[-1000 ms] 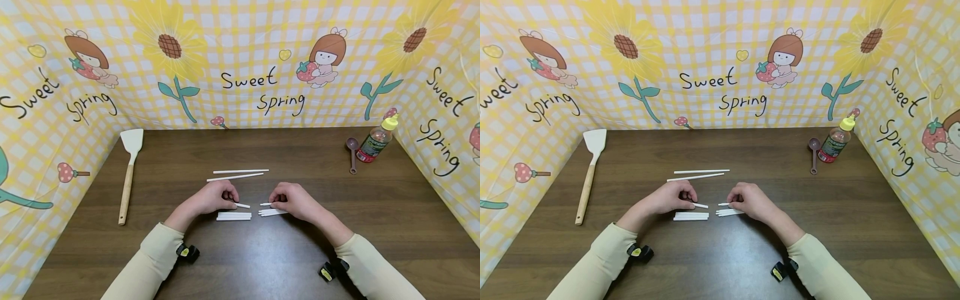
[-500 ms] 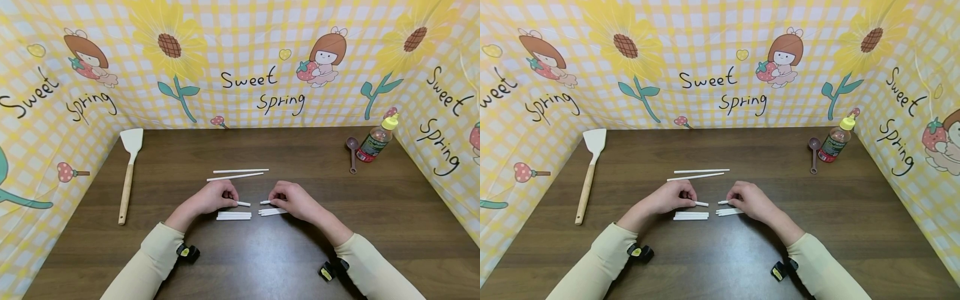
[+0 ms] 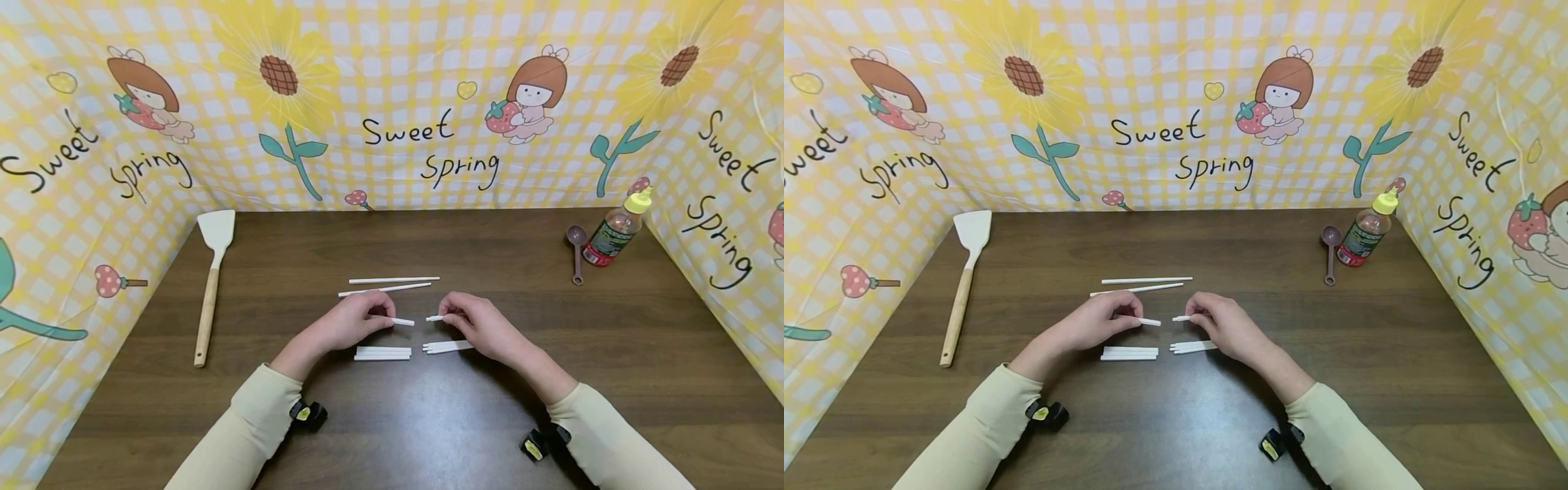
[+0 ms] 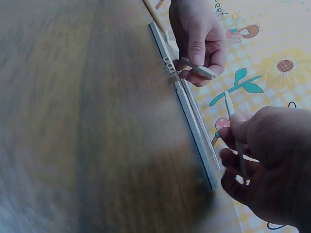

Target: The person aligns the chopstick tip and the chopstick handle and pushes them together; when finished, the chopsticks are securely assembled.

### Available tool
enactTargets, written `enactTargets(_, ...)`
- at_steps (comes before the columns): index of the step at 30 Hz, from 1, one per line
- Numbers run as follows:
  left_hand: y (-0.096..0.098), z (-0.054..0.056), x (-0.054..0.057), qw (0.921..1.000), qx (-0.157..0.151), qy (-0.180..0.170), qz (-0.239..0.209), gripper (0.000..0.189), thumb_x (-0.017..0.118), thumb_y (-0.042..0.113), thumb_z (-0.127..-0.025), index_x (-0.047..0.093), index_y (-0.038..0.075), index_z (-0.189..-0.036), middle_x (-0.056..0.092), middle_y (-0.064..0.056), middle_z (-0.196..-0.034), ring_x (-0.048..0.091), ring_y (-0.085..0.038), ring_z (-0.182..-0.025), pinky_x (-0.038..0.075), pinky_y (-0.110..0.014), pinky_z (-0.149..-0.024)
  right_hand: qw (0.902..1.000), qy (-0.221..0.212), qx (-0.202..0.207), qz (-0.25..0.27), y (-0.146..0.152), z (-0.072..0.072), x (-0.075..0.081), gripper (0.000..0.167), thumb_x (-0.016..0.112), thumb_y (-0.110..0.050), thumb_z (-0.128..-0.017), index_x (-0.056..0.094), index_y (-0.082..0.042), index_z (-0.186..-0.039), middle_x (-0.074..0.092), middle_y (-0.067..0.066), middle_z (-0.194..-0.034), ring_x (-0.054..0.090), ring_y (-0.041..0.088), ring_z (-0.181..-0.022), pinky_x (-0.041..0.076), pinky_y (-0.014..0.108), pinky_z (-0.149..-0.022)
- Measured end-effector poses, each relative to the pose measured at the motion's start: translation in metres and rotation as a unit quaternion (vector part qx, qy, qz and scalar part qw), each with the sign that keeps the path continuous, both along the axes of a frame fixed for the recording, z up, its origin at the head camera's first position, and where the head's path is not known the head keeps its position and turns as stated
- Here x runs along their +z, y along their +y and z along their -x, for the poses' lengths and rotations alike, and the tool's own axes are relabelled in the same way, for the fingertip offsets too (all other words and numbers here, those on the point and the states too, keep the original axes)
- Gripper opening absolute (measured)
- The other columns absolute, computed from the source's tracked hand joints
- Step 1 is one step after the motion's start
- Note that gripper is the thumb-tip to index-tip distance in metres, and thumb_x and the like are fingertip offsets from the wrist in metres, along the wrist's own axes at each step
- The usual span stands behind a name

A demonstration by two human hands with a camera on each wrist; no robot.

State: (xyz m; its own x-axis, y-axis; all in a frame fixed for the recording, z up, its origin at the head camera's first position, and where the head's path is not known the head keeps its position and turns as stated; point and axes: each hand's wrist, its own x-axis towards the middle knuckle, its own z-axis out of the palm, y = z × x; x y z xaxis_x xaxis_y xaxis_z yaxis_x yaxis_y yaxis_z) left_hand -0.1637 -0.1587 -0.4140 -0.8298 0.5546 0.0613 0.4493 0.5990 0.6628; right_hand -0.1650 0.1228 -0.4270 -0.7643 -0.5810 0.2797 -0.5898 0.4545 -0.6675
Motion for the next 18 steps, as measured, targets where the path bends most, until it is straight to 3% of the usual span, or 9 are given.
enactTargets(8,0.0024,-0.0027,0.0033,0.9995,0.010,-0.030,-0.004,0.006,0.057,0.009,-0.103,0.053,0.013,-0.103,0.058,0.002,-0.077,0.051,-0.011,-0.066,0.043,-0.030,-0.066,0.9997,0.019,-0.016,0.002,-0.0007,0.0000,-0.0011,0.008,0.068,-0.005,-0.096,0.073,-0.008,-0.102,0.067,-0.001,-0.094,0.060,0.012,-0.085,0.050,0.034,-0.078)
enactTargets(18,0.0039,-0.0027,0.0037,0.9997,0.016,0.013,0.013,0.005,0.061,0.011,-0.101,0.065,0.011,-0.104,0.059,0.006,-0.083,0.053,-0.013,-0.077,0.045,-0.033,-0.075,0.9995,0.029,-0.014,0.000,-0.0010,-0.0007,0.0006,0.008,0.069,-0.006,-0.096,0.075,-0.006,-0.101,0.067,0.000,-0.083,0.059,0.008,-0.074,0.051,0.031,-0.072)
